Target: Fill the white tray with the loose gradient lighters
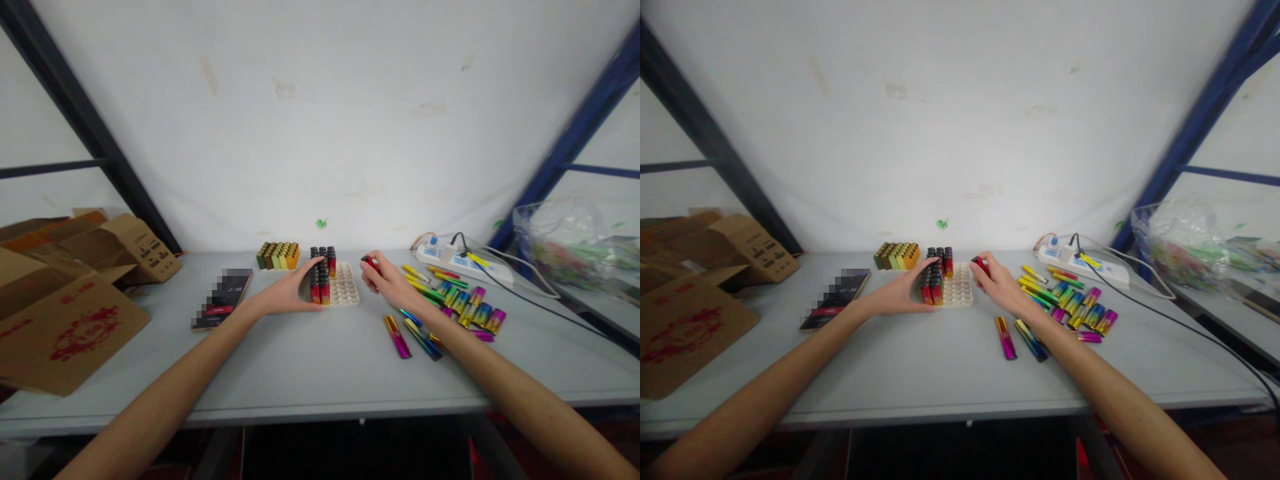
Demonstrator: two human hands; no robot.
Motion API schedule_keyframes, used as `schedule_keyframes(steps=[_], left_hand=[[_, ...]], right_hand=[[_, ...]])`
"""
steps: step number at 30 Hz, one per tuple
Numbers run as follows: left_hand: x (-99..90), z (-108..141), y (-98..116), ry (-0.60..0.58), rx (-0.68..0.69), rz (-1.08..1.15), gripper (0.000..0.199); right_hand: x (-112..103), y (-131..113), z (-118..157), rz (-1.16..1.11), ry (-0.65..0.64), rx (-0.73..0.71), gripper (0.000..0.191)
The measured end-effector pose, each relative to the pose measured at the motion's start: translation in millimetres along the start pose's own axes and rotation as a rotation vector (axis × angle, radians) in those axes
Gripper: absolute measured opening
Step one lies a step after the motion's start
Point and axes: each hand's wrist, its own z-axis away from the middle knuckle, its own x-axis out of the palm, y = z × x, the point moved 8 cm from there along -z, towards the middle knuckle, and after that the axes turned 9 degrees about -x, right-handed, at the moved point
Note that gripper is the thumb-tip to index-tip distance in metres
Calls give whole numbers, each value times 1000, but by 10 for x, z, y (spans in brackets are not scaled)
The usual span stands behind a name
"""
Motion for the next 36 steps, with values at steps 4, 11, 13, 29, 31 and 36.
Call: schedule_keyframes(steps=[4, 11, 13, 29, 31, 36], left_hand=[[8, -7, -11, -2, 2, 12, 115], [10, -5, -34, -3, -8, 24, 115], [6, 0, -27, -1, -6, 18, 115], [10, -1, -38, 4, 7, 13, 114], [7, 1, -35, 3, 3, 3, 114], [9, -2, -44, 14, 7, -25, 116]], right_hand=[[-30, -166, -85, 90, -18, -143, 38], [118, -80, -402, 133, -89, -135, 39], [186, -34, -482, 152, -88, -137, 35], [479, 3, -675, 426, -347, -163, 23], [516, -3, -687, 556, -334, -126, 25], [641, 36, -639, 787, -335, -42, 36]])
